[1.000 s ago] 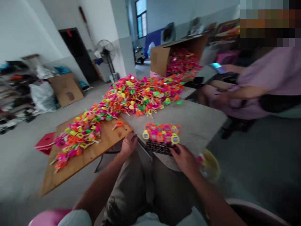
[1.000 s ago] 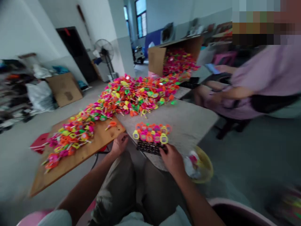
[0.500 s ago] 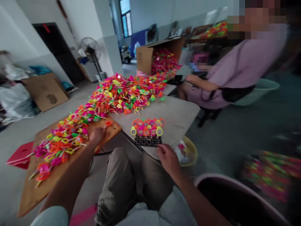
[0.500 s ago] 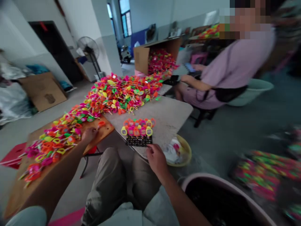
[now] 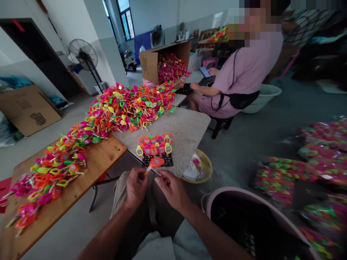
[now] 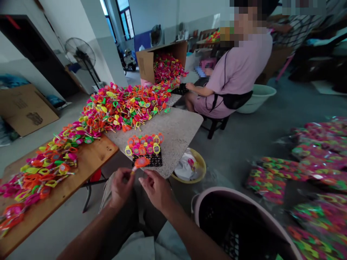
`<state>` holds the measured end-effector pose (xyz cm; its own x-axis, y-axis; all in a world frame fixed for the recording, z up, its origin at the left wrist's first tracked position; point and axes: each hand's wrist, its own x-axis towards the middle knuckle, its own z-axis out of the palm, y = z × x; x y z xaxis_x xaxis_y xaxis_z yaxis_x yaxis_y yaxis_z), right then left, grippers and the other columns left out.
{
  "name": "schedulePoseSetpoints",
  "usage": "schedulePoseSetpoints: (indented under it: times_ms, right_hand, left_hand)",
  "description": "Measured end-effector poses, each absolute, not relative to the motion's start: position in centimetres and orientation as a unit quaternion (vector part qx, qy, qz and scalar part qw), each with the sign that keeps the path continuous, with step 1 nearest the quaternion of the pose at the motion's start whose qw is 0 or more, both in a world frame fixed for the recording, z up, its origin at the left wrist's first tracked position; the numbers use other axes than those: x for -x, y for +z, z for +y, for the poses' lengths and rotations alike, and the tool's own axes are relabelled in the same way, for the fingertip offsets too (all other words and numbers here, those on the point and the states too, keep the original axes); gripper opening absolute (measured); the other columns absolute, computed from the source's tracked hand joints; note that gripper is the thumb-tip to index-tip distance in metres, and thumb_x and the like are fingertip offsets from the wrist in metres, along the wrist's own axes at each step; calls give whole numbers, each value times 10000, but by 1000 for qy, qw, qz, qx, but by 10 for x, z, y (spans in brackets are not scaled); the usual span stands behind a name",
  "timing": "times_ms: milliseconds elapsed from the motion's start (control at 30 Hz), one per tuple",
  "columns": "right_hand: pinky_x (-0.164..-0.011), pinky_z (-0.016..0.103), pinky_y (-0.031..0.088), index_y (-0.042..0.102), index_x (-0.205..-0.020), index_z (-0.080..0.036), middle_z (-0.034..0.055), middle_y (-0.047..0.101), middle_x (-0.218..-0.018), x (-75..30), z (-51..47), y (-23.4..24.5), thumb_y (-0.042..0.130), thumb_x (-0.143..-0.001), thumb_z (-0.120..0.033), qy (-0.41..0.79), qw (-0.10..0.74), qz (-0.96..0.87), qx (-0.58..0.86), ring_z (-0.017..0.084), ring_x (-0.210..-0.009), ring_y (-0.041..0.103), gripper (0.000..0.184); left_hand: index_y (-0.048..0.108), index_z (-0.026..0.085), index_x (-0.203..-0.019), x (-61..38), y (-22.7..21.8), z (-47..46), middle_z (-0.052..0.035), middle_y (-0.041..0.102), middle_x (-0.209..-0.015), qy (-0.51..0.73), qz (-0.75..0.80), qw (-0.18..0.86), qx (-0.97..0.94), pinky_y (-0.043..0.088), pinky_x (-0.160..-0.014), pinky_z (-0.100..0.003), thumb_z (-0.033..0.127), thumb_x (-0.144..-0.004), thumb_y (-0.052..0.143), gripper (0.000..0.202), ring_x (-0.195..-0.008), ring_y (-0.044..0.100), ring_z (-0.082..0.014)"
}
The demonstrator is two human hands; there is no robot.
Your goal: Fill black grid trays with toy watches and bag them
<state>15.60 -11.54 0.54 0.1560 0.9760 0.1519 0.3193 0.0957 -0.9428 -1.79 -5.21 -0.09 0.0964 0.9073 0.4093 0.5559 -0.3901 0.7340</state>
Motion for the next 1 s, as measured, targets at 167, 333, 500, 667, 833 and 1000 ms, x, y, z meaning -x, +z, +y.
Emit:
schedulePoseSetpoints:
  times_ms: [167,333,500,667,833,1000]
  right_hand:
    - [-761,306,531,717,-938,-206,84,757,-908,-165,-121,8,566,-953,-496,333,486,-526,614,229,-842,699,327]
    - [-827,324,519,745,-1043,-187,99,771,-944,-205,-96,6,541,-942,-486,276,486,-500,662,260,-930,709,376]
    - [-660,272,465,747,-1025,-151,51,725,-716,-251,-39,-11,528,-922,-411,273,424,-476,721,208,-681,678,355]
    - [-649,237,414,748,-880,-158,35,714,-698,-254,-6,-27,528,-932,-350,282,366,-549,697,169,-670,665,296]
    - [-683,245,380,768,-904,-148,98,767,-885,-247,0,-33,569,-933,-318,175,279,-594,734,182,-802,674,263]
    - [-689,248,379,788,-938,-145,121,778,-953,-249,5,-27,571,-935,-274,171,226,-619,733,180,-828,684,253]
  left_hand:
    - [642,236,-1012,-29,-3,-73,-47,678,-959,398,383,232,-801,548,-786,-311,272,-911,632,108,-864,649,-186]
    - [629,227,-1037,-26,-10,-56,-35,664,-903,393,413,233,-788,541,-742,-294,308,-918,619,145,-764,629,-160]
    - [602,213,-977,4,-28,-19,-21,657,-838,458,507,234,-691,531,-714,-276,342,-930,565,143,-741,639,-155]
    - [568,206,-1125,24,-50,20,-40,666,-968,431,546,240,-677,529,-686,-271,315,-885,611,267,-716,628,-138]
    - [607,192,-1064,26,-61,38,-49,630,-989,382,501,205,-749,542,-748,-294,307,-864,645,234,-775,628,-151]
    - [632,196,-983,24,-60,48,-43,613,-924,353,496,205,-766,536,-743,-287,327,-897,616,157,-812,621,-168]
